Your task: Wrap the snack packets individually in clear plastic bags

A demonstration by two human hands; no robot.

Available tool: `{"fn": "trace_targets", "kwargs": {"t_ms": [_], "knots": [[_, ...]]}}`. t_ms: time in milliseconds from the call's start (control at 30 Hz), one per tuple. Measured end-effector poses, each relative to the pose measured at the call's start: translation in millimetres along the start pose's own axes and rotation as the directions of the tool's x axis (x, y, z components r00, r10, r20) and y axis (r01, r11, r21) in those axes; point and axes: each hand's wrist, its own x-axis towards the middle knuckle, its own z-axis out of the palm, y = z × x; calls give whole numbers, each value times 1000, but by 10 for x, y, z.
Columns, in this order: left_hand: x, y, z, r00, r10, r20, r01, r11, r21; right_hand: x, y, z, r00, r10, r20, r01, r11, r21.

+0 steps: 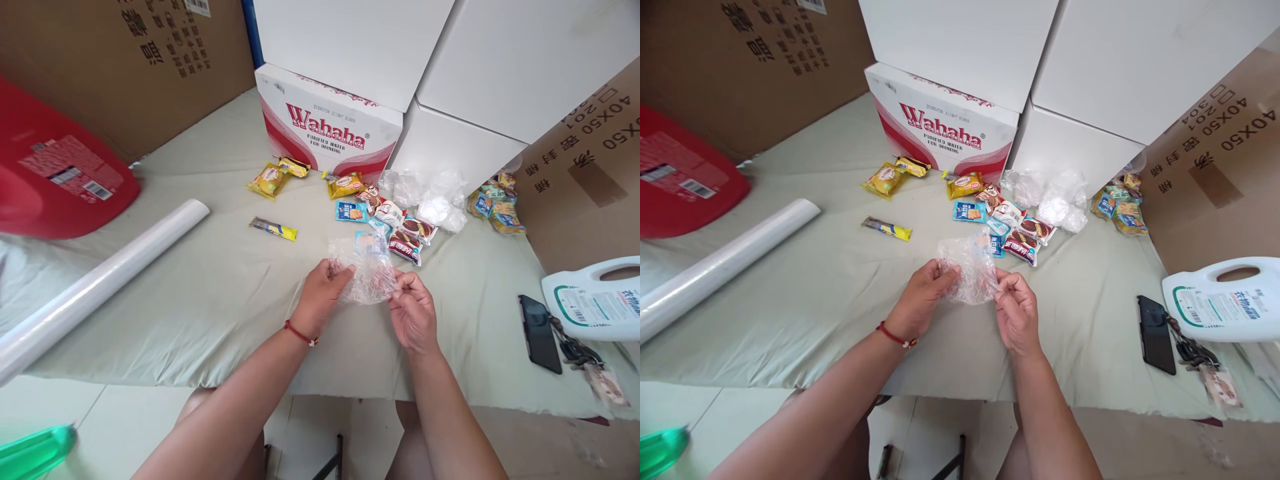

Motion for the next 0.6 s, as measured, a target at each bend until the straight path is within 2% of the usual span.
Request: {"fn": "trace_targets", "kwargs": {"t_ms": [100,200,267,333,400,467,533,600], "knots": [[31,-13,13,996,-80,-37,70,976,-208,27,23,-32,997,69,-40,-67,997,45],[41,31,15,989,-51,-136,7,951,-309,66,94,-76,975,148,-163,-159,985,-60],[24,69,16,987,-6,-162,-41,957,-288,77,133,-102,959,75,-272,-131,972,-193],[-3,99,20,989,19,-143,-55,965,-255,66,137,-119,947,-98,-307,-6,948,-319],[-31,111,30,993,28,-115,-54,972,-229,36,111,-121,941,-250,-226,140,900,-414],[-54,104,44,996,34,-85,-51,976,-210,0,81,-104,951,-304,-54,241,839,-489],[-71,86,60,997,38,-65,-50,980,-195,-28,77,-77,957,-255,141,290,773,-564],[-81,64,73,998,41,-45,-49,982,-183,-39,110,-56,946,-175,274,315,694,-647]]}}
